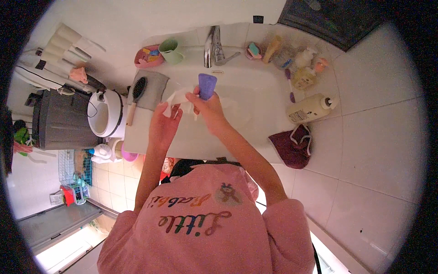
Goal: The person washes a piece of clothing in a sink by lathering it with soap, scrubbing it by hand, and unfolding it, then washes another cloth by rubbing soap onto it and lathering it.
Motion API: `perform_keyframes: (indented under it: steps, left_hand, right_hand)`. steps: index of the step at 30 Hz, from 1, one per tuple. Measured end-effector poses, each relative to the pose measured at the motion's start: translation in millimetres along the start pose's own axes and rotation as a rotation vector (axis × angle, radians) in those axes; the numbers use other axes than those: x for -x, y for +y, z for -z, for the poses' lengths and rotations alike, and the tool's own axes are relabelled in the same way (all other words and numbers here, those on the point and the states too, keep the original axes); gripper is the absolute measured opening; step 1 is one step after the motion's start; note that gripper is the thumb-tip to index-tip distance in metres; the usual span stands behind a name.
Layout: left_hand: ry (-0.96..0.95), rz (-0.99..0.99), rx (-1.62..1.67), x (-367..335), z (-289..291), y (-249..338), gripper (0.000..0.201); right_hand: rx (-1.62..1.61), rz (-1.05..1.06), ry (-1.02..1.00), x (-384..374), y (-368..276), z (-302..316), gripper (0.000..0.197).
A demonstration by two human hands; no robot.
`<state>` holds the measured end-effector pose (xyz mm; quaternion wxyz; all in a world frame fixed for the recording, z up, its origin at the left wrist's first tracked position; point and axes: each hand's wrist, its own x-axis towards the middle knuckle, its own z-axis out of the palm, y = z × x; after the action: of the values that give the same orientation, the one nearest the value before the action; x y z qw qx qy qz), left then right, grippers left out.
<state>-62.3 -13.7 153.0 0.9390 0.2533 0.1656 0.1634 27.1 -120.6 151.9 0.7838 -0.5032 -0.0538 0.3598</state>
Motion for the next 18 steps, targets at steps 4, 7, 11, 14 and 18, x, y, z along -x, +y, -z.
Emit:
perform_keyframes:
  steps: [4, 7, 11, 14, 18]
  left_hand:
    - [0.044, 0.08, 0.227, 8.1, 11.5, -18.4, 0.025]
    - [-0.099, 0.299, 0.568, 12.6, 16.7, -31.8, 0.051]
    - [-0.165, 0.244, 0.3, 10.8, -2.8, -36.0, 0.08]
    - [-0.459, 0.197, 0.392, 1.0, 1.5, -38.8, 0.075]
    - [-0.655, 0.089, 0.264, -22.8, 8.0, -31.0, 0.055]
  right_hand:
    - [-0.047, 0.077, -0.162, -7.3, -23.3, -13.3, 0.018]
    - [0.024, 0.049, -0.221, -8.0, -30.3, -26.7, 0.018]
    - [-0.028, -0.113, -0.272, 0.8, -40.5, -35.7, 0.019]
    - [-0.097, -0.129, -0.318, 4.2, -42.2, -37.9, 0.019]
    - [-0.047, -0.117, -0.263, 10.1, -52.8, -37.4, 0.019]
